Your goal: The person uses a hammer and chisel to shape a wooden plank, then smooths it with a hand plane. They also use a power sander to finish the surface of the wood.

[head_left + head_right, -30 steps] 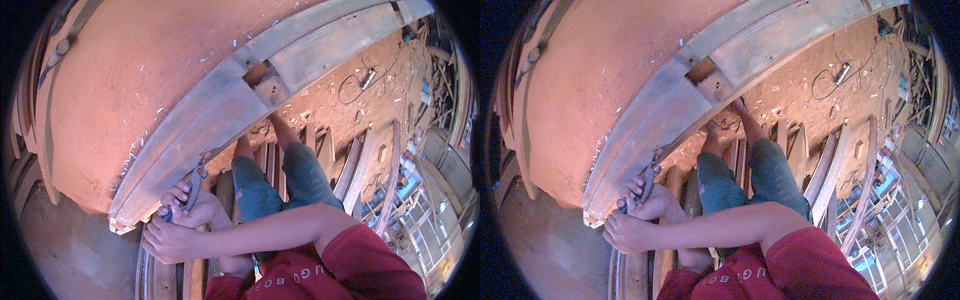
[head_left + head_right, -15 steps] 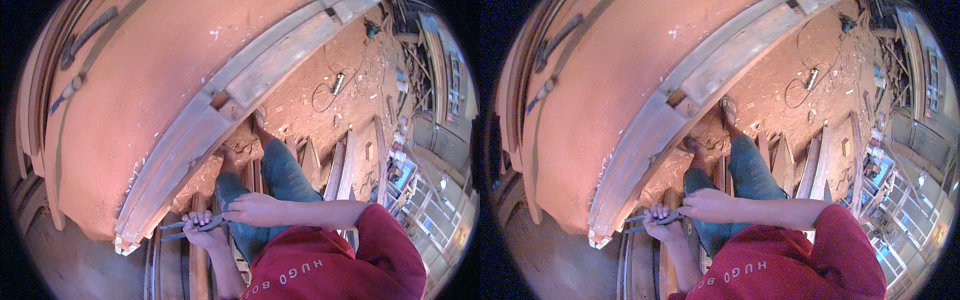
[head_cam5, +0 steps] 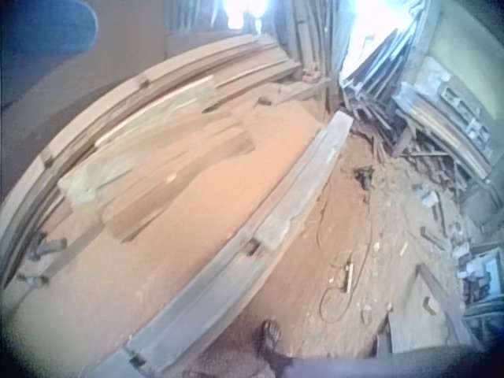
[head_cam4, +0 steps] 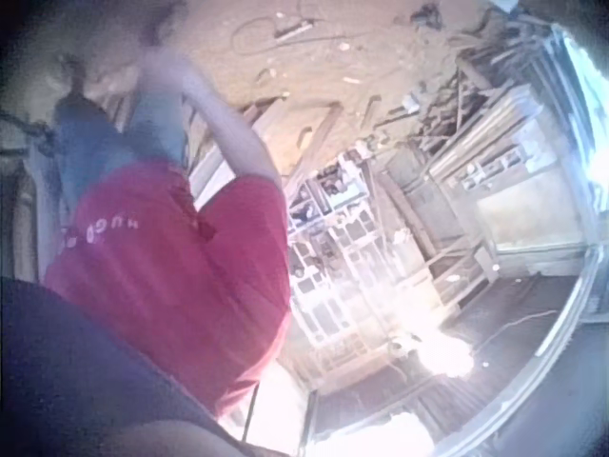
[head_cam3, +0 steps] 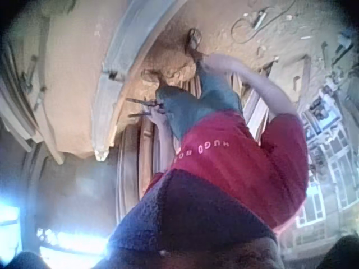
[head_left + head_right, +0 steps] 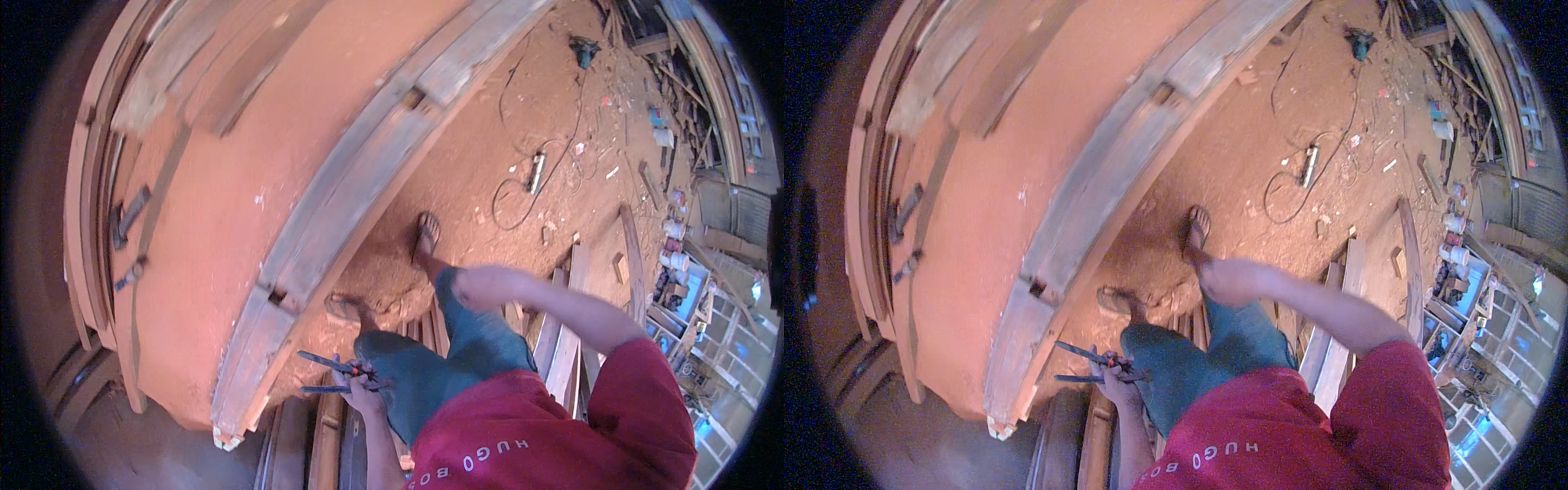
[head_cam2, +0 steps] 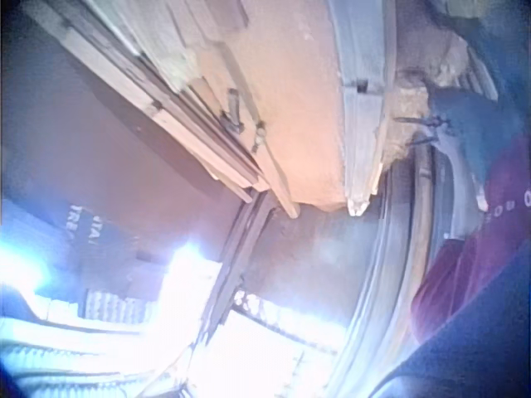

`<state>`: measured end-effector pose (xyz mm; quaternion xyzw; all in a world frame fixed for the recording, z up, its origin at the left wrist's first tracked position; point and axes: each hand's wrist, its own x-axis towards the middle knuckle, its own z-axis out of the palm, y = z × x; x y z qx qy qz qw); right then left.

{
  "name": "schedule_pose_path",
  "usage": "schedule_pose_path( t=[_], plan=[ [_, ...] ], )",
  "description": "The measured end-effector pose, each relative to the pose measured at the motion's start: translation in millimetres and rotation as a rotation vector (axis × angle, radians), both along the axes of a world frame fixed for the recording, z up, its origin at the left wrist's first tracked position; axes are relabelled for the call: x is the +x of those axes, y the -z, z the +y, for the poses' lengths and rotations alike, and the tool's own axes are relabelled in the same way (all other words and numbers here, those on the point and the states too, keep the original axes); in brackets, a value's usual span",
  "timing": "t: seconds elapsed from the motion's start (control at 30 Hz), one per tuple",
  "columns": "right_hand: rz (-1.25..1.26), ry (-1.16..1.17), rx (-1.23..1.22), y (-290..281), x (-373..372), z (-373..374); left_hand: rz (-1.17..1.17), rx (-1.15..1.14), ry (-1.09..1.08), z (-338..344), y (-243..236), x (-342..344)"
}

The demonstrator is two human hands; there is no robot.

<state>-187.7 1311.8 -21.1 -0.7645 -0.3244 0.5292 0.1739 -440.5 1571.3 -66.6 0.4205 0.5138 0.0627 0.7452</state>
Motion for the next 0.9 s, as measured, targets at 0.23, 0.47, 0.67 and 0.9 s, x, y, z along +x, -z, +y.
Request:
schedule_pose_path(
  t=[0.23, 0.47, 0.67, 0.9],
  plan=[
    [-0.128, 0.806, 0.833, -100.3, 163.3, -19.7, -0.11, 0.011, 0.255, -127.4, -22.9, 121.3],
    [0.287, 1.107, 0.72, -44.8, 42.8, -90.6, -0.069, 0.329, 0.818, -193.1, -11.3, 171.3],
    [0.45, 1.31, 0.698, -21.5, 32.0, -125.3, -0.234, 0.681, 1.052, -241.9, -15.3, 243.4],
    [0.275, 1.14, 0.469, -11.1, 103.1, -137.1, -0.116, 0.46, 0.927, -287.5, 41.2, 266.4]
  ],
)
